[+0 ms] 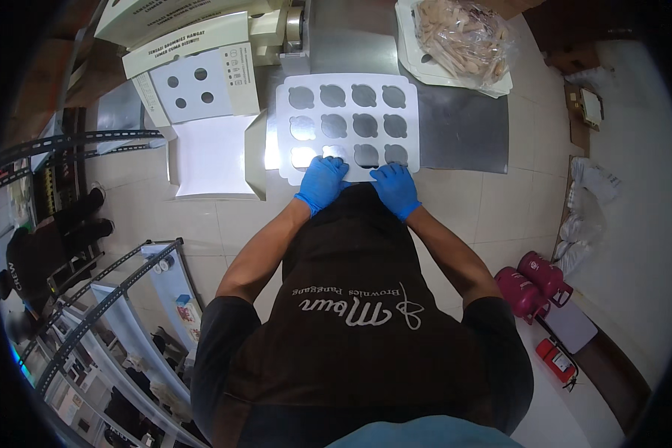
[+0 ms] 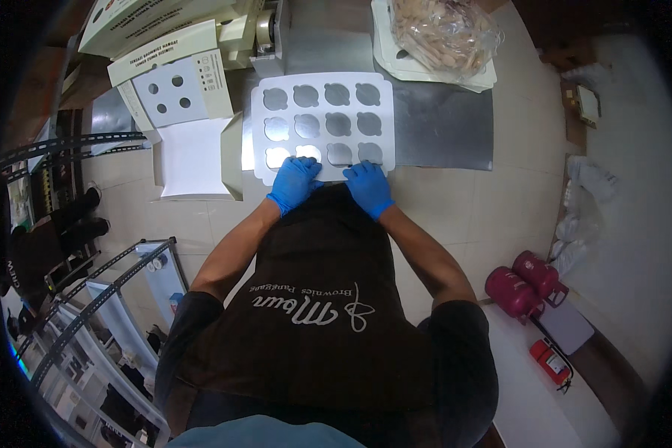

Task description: Assembling and stacking cardboard pastry box inserts.

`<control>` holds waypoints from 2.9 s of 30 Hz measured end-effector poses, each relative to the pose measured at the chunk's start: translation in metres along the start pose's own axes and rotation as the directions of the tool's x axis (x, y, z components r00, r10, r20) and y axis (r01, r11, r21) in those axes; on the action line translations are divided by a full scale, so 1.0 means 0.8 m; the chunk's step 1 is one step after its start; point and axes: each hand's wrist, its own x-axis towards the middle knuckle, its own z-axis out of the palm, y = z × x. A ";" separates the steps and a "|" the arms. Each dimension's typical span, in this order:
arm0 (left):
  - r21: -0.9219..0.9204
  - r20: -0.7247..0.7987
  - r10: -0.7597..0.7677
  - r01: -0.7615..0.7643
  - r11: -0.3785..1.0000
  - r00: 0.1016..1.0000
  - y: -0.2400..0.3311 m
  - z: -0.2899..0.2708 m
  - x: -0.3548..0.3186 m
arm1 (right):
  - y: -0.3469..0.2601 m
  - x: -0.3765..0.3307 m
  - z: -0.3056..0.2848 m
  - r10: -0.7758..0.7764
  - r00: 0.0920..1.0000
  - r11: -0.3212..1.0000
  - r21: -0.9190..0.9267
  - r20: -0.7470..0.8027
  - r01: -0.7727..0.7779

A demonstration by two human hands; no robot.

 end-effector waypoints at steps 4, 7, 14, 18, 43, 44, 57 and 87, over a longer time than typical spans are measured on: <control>-0.039 -0.235 0.094 -0.106 0.994 0.967 0.000 0.003 -0.006 | 0.003 -0.005 0.006 -0.015 1.000 1.000 -0.008 -0.012 0.015; -0.160 -0.353 0.031 -0.094 0.983 0.935 0.006 -0.001 -0.009 | 0.004 -0.003 0.005 0.020 0.998 1.000 -0.024 0.056 -0.019; -0.060 -0.315 0.144 -0.171 0.984 0.938 -0.011 0.019 -0.015 | 0.001 0.005 -0.002 -0.014 0.996 0.997 -0.077 0.087 0.021; -0.047 -0.283 0.120 -0.139 0.989 0.952 -0.003 0.020 -0.017 | 0.008 0.013 -0.008 -0.078 0.989 0.996 -0.035 0.126 0.083; -0.134 -0.271 0.110 -0.151 0.979 0.956 -0.055 -0.004 -0.052 | 0.020 0.027 -0.032 -0.026 0.933 0.999 0.048 0.358 0.009; -0.138 -0.269 0.104 -0.145 0.980 0.958 -0.053 -0.003 -0.050 | 0.017 0.024 -0.032 0.006 0.944 1.000 0.017 0.331 -0.012; -0.133 -0.091 -0.147 0.134 0.982 0.985 -0.050 0.004 -0.017 | 0.044 0.053 -0.040 -0.050 0.898 0.986 0.167 0.438 -0.026; -0.153 -0.268 -0.053 0.012 0.988 0.962 -0.030 0.002 -0.032 | 0.057 0.077 -0.046 -0.057 0.769 0.979 0.187 0.636 -0.082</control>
